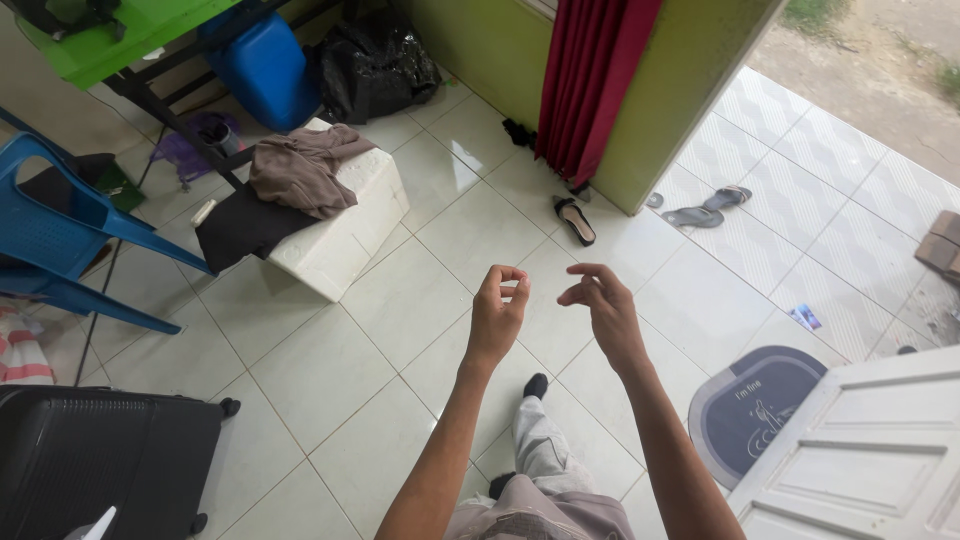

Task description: The person opens a white door using a metal latch, then opens a window by unlatching its lock and lifting the sash. They briefly adjust a red curtain and then close the window by lowering the sash and re-latching the lock.

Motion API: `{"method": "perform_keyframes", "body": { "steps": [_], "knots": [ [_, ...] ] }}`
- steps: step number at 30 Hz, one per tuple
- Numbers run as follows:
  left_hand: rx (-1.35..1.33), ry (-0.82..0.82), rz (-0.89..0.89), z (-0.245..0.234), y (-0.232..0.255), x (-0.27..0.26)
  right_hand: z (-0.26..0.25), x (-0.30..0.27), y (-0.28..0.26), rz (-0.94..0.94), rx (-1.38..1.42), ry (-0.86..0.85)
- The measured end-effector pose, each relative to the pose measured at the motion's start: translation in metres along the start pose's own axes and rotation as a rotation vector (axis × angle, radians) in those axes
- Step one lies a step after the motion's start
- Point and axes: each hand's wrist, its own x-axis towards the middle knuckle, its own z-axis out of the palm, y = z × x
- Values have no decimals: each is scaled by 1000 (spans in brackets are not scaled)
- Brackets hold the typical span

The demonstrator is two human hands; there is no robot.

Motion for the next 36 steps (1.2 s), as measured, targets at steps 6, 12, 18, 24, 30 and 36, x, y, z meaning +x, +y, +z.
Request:
{"method": "perform_keyframes", "body": {
  "steps": [6,12,18,24,30,36],
  "knots": [
    [16,-27,25,-4,-5,90,3,104,-5,-89,49,22],
    [12,-6,17,-4,4,199,7,219,-20,-63,56,29],
    [9,48,23,-11,4,293,12,331,-30,-72,62,10],
    [-27,109,-30,-34,-7,361,47,419,-31,-88,33,-59],
    [-35,123,-38,-71,-26,455,92,504,-25,-69,17,-85],
    [-6,81,-30,-122,-34,574,149,614,-41,-61,-13,1]
  ]
}}
